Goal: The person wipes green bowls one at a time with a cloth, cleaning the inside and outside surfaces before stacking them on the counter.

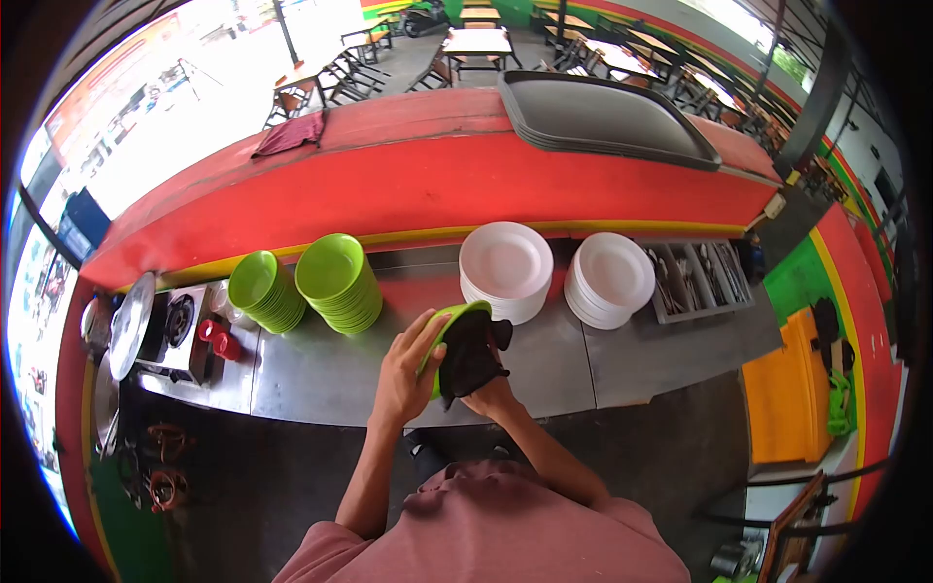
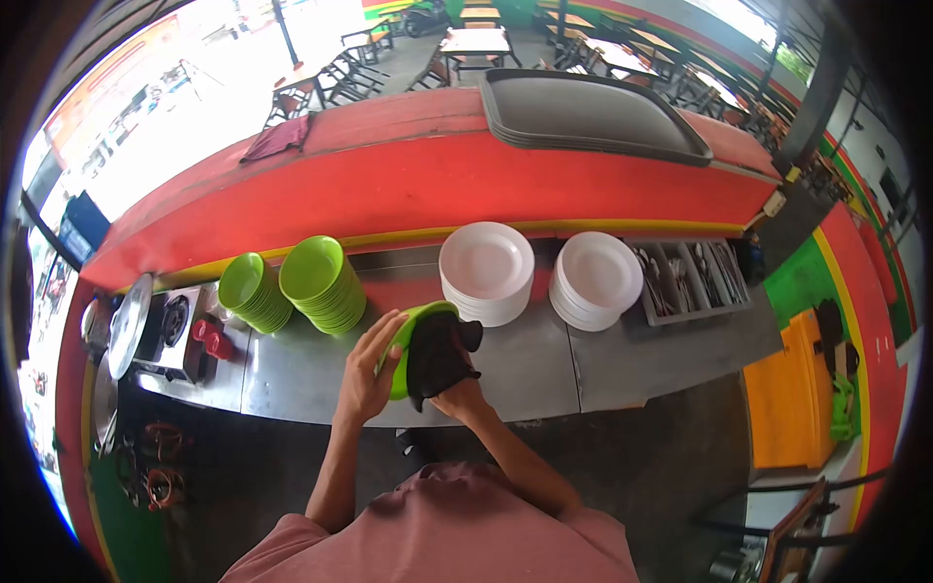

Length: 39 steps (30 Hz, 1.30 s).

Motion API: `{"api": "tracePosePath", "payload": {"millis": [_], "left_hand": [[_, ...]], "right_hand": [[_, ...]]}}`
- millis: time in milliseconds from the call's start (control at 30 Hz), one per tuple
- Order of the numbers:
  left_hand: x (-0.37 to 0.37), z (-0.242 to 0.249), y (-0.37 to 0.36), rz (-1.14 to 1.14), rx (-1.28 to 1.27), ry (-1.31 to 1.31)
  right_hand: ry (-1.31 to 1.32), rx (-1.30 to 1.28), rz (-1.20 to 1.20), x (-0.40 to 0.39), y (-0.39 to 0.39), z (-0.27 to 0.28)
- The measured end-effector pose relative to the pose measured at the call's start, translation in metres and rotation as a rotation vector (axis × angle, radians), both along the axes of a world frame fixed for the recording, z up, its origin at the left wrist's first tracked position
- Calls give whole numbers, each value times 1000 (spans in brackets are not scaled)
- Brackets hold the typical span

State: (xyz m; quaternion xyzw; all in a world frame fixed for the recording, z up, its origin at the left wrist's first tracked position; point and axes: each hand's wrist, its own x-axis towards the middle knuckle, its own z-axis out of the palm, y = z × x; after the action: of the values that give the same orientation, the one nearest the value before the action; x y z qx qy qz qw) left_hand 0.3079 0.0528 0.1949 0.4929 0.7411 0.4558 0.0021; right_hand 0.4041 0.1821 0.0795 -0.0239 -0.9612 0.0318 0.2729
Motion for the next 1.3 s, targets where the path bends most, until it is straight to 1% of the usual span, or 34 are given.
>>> {"api": "tracePosePath", "payload": {"millis": [33,133,167,200,300,367,467,500,533,600,667,767,800,900,933,1000,1067,1167,1200,1300], "left_hand": [[6,1,0,14,6,20],[18,3,0,56,53,63],[22,5,0,70,82,80],[25,8,0,84,113,100],[31,14,0,151,167,120],[29,11,-2,185,194,111],[28,7,-8,224,272,-74],[27,8,-10,236,287,-137],[26,10,-12,230,248,-160],[26,15,-16,217,176,-210],[23,22,-18,207,117,-215],[20,32,-23,194,63,-237],[19,33,-24,189,49,-246],[15,28,-22,76,191,-492],[17,26,-18,70,265,-493],[25,20,-10,60,408,-496],[17,12,-12,124,370,-522],[-2,4,-15,140,272,-541],[-8,4,-17,133,231,-545],[-15,24,-25,109,18,-527]], "right_hand": [[50,-93,45,0,1,-2],[19,-57,62,5,-10,-6],[-190,-95,65,6,-15,-6],[-397,-125,65,7,-25,11],[-3,-504,442,12,-35,-12],[-14,-660,581,7,-44,-19],[-6,-634,677,8,-48,-25],[-36,-637,662,7,-49,-24],[-69,-642,645,8,-50,-25],[-21,-596,566,7,-48,-19],[145,-502,440,5,-44,-6],[212,-442,408,-4,-32,-39],[239,-510,410,-6,-33,-36],[316,-713,408,-9,-37,-17],[337,-780,407,-8,-38,-9],[281,-787,386,-5,-38,6],[141,-662,342,-3,-35,22],[122,-329,265,-3,-40,53],[304,-314,365,-7,-37,27],[253,-261,438,-13,-26,-23]]}}
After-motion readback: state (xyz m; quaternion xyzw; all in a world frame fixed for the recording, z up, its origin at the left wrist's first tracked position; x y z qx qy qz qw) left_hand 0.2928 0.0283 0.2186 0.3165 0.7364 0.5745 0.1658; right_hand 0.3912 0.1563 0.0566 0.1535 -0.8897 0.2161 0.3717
